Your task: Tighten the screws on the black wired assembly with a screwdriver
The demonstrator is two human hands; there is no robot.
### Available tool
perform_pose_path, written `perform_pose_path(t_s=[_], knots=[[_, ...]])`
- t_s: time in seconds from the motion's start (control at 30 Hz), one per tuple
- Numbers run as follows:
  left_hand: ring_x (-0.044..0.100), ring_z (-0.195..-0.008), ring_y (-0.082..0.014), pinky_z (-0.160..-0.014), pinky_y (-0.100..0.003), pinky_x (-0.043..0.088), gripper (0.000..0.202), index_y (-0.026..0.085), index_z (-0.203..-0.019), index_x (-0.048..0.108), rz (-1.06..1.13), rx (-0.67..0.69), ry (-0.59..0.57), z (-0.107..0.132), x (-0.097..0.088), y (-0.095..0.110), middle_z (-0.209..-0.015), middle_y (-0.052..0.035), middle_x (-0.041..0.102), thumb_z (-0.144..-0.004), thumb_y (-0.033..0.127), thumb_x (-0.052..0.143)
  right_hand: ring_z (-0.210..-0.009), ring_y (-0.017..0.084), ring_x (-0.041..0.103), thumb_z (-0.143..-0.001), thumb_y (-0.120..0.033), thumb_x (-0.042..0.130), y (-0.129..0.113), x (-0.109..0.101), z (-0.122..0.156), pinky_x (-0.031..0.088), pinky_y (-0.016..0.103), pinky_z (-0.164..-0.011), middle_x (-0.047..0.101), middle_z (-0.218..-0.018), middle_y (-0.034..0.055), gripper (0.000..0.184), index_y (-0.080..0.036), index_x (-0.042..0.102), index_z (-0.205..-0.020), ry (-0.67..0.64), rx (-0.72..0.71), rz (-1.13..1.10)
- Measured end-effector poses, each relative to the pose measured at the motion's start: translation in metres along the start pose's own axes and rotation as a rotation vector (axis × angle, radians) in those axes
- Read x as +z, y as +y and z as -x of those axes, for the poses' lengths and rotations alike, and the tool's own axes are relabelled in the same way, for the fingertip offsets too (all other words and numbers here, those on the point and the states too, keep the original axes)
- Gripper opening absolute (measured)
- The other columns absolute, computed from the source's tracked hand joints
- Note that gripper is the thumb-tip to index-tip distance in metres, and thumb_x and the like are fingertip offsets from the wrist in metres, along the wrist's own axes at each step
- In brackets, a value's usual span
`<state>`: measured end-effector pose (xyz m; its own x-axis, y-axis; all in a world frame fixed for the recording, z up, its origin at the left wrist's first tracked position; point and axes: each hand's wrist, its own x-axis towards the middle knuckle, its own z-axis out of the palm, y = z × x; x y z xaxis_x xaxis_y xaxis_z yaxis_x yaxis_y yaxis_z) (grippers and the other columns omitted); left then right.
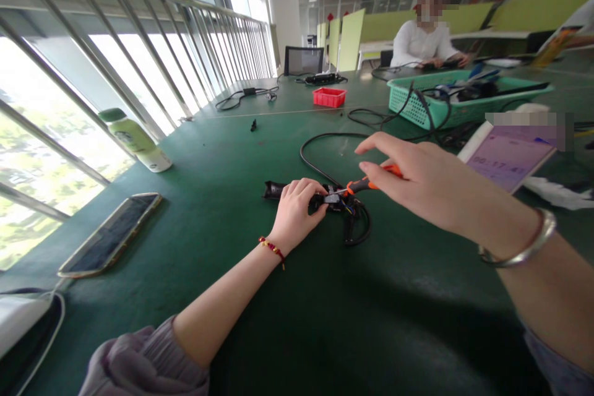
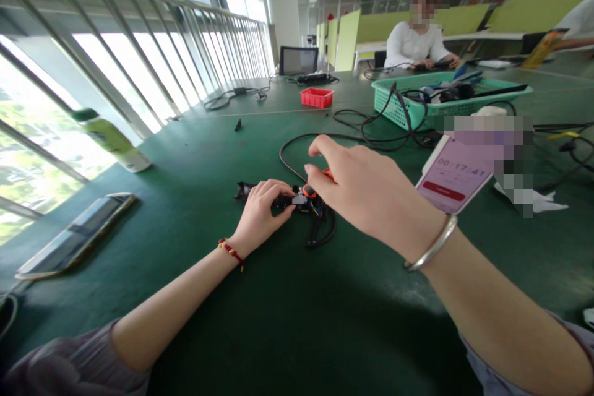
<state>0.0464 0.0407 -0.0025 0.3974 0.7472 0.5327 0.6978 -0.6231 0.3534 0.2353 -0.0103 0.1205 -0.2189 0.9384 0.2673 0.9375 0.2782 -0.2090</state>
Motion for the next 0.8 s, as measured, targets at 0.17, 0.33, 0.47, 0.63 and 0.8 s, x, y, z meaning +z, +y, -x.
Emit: perform_pose_path(t_s=[0.17, 0.33, 0.47, 0.63, 0.8], knots=[[0.054, -0.099, -0.02, -0.089, -0.036, 0.04, 0.016, 0.022, -0.092, 0.056, 0.005, 0.002, -0.006, -0.0006, -0.0007, -0.0003, -0.1, -0.0008, 0.062, -0.078, 0.016, 0.062, -0.064, 0.022, 0.061, -0.079, -0.036, 0.055, -0.0037, -0.0014, -0.001, 0.042, 0.031, -0.056, 0.064, -0.073, 0.0021, 0.045, -0.021, 0.046, -0.121, 0.003, -0.022, -0.013], [0.054, -0.099, -0.0203, -0.09, -0.036, 0.04, 0.017, 0.022, -0.092, 0.056, 0.007, -0.007, -0.006, -0.0004, -0.0008, -0.0005, -0.1, -0.0011, 0.063, -0.078, 0.016, 0.063, -0.07, 0.022, 0.062, -0.078, -0.029, 0.054, -0.0013, 0.0001, -0.0013, 0.044, 0.032, -0.059, 0.066, -0.083, 0.0048, 0.042, -0.022, 0.046, -0.119, 0.027, -0.087, -0.041], [0.054, -0.098, -0.0202, -0.089, -0.036, 0.041, 0.017, 0.022, -0.093, 0.056, -0.001, 0.002, -0.001, -0.0001, -0.0001, -0.0006, -0.102, -0.0015, 0.062, -0.078, 0.016, 0.062, -0.067, 0.024, 0.063, -0.084, -0.046, 0.05, 0.0002, -0.0003, -0.0006, 0.043, 0.031, -0.054, 0.068, -0.076, 0.0056, 0.048, -0.02, 0.046, -0.124, 0.037, -0.025, -0.016], [0.053, -0.098, -0.02, -0.088, -0.035, 0.04, 0.017, 0.022, -0.093, 0.056, 0.0, 0.002, -0.002, -0.0003, 0.0, -0.0003, -0.101, -0.0011, 0.062, -0.078, 0.016, 0.063, -0.071, 0.025, 0.066, -0.087, -0.038, 0.049, -0.0032, -0.0016, -0.0005, 0.045, 0.031, -0.058, 0.07, -0.078, 0.0041, 0.042, -0.023, 0.047, -0.126, 0.014, -0.011, -0.028], [0.054, -0.098, -0.02, -0.089, -0.035, 0.04, 0.017, 0.022, -0.092, 0.057, 0.003, 0.0, -0.005, -0.0002, -0.0007, 0.0001, -0.101, -0.001, 0.062, -0.078, 0.015, 0.063, -0.075, 0.026, 0.065, -0.076, -0.028, 0.056, -0.003, 0.0016, -0.002, 0.046, 0.032, -0.059, 0.069, -0.085, 0.0067, 0.056, -0.02, 0.042, -0.13, 0.044, -0.019, -0.029]])
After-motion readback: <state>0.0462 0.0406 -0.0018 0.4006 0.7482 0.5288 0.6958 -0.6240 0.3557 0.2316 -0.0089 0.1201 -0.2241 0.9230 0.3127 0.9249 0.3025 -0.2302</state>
